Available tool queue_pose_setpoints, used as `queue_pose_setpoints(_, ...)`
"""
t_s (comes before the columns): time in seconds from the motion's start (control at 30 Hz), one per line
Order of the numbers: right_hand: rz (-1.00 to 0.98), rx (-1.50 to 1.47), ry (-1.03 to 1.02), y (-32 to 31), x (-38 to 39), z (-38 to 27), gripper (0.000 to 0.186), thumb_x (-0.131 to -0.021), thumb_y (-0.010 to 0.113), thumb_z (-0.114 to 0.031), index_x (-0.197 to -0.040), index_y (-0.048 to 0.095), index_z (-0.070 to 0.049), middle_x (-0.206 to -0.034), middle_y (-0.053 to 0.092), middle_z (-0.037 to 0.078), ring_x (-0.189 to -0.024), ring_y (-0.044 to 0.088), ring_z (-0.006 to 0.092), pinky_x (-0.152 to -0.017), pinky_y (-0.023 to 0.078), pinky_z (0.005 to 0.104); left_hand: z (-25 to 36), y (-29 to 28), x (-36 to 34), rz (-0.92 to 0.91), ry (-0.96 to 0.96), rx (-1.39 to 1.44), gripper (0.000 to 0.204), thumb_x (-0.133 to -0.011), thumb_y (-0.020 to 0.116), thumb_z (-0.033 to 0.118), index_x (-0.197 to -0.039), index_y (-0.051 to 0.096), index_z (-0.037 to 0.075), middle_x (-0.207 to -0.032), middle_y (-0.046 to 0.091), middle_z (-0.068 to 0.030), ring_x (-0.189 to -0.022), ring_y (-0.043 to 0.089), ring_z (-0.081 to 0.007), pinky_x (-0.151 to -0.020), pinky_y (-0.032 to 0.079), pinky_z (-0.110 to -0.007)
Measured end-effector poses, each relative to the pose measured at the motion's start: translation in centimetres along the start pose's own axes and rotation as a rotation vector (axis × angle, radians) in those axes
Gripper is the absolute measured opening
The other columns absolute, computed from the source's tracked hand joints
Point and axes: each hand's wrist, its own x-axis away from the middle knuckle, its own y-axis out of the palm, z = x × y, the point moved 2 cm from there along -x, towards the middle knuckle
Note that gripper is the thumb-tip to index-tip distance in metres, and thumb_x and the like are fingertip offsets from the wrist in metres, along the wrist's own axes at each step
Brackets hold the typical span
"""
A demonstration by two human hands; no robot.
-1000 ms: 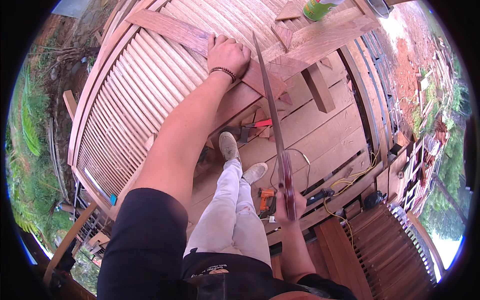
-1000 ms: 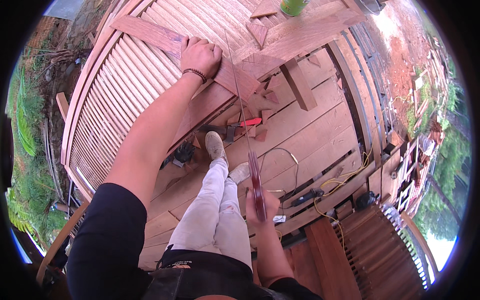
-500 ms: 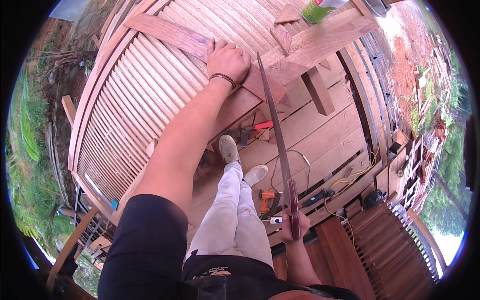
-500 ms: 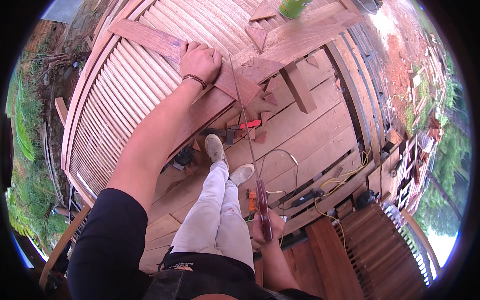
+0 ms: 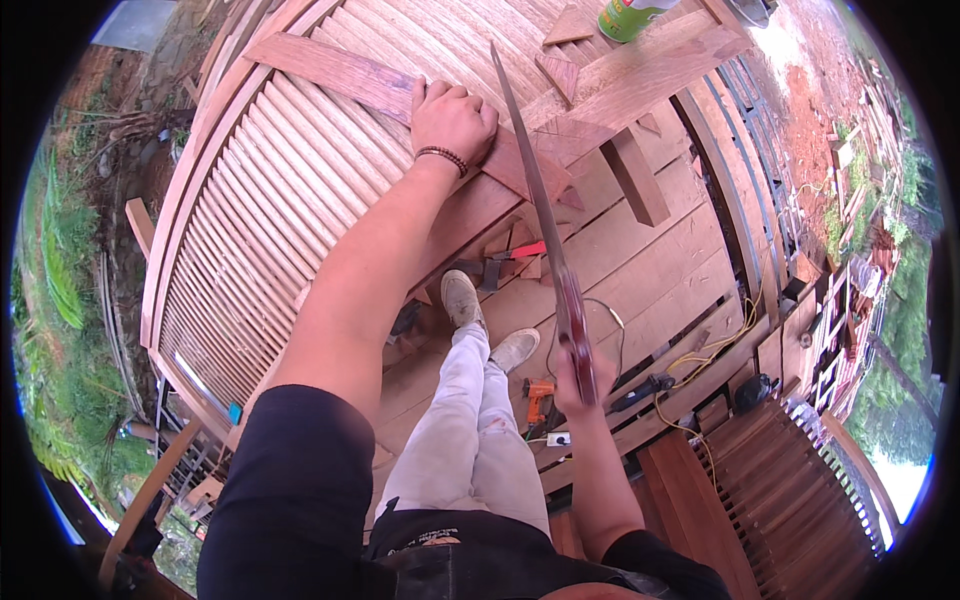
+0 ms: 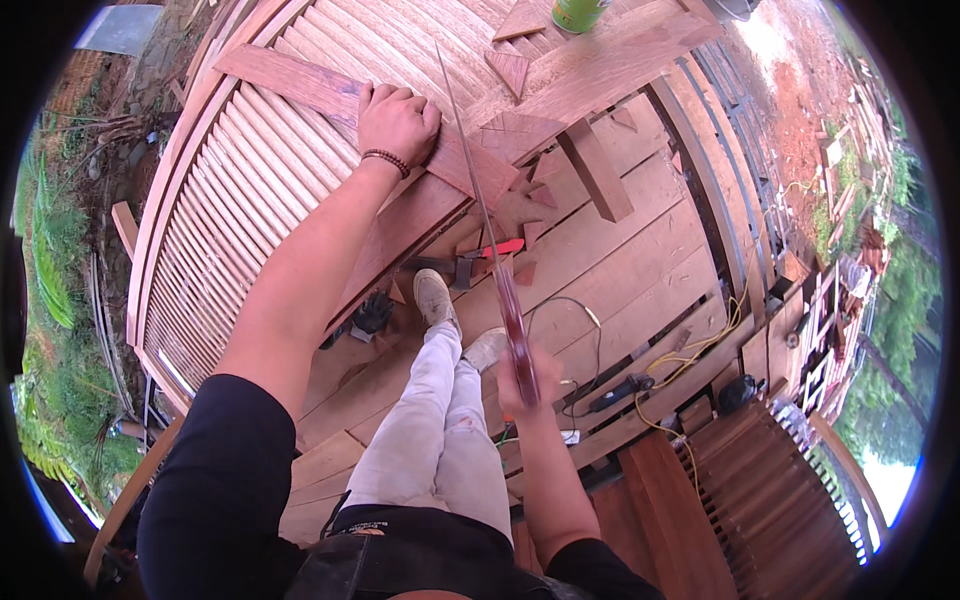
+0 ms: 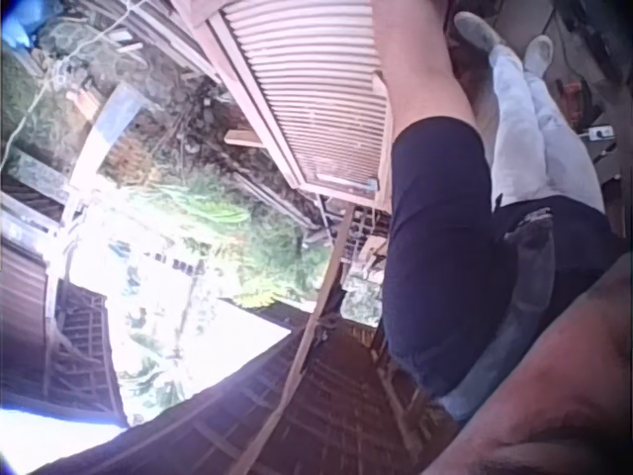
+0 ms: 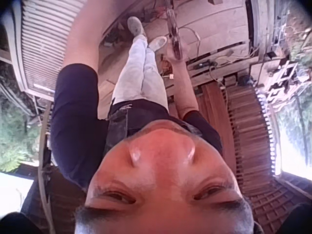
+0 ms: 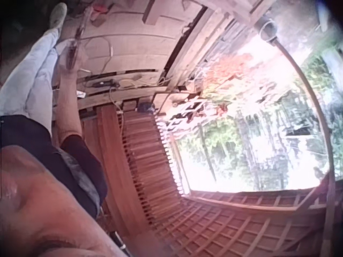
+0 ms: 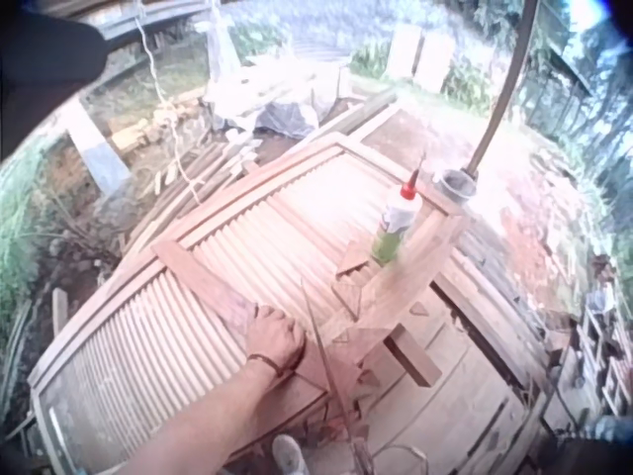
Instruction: The person uses an angle grinder to cut a wooden plank on a curved wooden structure, then switches to a hand saw to finish the cut. They measure and mark the wood with a ruler and pencil before continuing to cut.
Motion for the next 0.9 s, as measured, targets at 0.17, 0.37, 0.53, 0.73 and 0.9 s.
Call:
queue_pose_setpoints(0.17,-0.089,-0.042,0.095,1.9,-2.4,-0.9,0.008,-0.089,0.067,-0.007,-0.082,0.067,-0.002,-0.064,0.061,0.011,-0.054,0.063,0.0271,-0.052,0.047,0.0368,-0.4,0.2,0.2,-0.006,-0.017,-0.029,0.04,-0.095,0.048,0.032,-0.078,0.078,0.012,-0.09,0.072,-0.0066,-0.105,0.062,-0.0267,-0.115,0.03,-0.052)
queue_pose_setpoints(0.37,0.01,0.046,-0.085,-1.8,5.2,-1.6,0.006,-0.087,0.067,-0.003,-0.083,0.068,0.001,-0.063,0.06,0.012,-0.054,0.064,0.0258,-0.052,0.047,0.0364,0.3,-0.8,-0.1,-0.029,0.008,-0.011,0.039,-0.095,0.048,0.032,-0.082,0.078,0.011,-0.091,0.072,-0.0078,-0.105,0.062,-0.0277,-0.116,0.03,-0.052)
queue_pose_setpoints(0.53,-0.031,-0.091,-0.006,2.3,-3.7,-0.6,0.005,-0.082,0.071,-0.003,-0.086,0.068,-0.002,-0.065,0.061,0.011,-0.054,0.063,0.0293,-0.053,0.049,0.0373,-0.2,-0.4,-0.8,-0.1,-0.026,-0.055,0.042,-0.095,0.047,0.035,-0.085,0.08,0.011,-0.1,0.074,-0.0072,-0.112,0.06,-0.0269,-0.119,0.027,-0.052)
queue_pose_setpoints(0.73,0.052,0.006,-0.149,-2.4,6.4,-1.6,0.011,-0.074,0.068,0.005,-0.084,0.069,-0.001,-0.075,0.068,0.016,-0.059,0.068,0.0304,-0.056,0.054,0.0372,-0.7,0.1,-1.1,-0.038,-0.004,-0.067,0.042,-0.096,0.047,0.035,-0.085,0.079,0.011,-0.1,0.074,-0.0067,-0.11,0.06,-0.0289,-0.118,0.029,-0.053)
queue_pose_setpoints(0.9,0.034,-0.27,-0.104,4.4,-8.6,-1.2,0.02,-0.072,0.073,0.002,-0.091,0.067,-0.003,-0.07,0.061,0.012,-0.062,0.062,0.035,-0.057,0.051,0.0394,-0.8,1.8,-0.8,-0.045,0.046,-0.091,0.043,-0.097,0.047,0.036,-0.084,0.079,0.011,-0.098,0.074,-0.0053,-0.108,0.06,-0.0297,-0.116,0.03,-0.052)
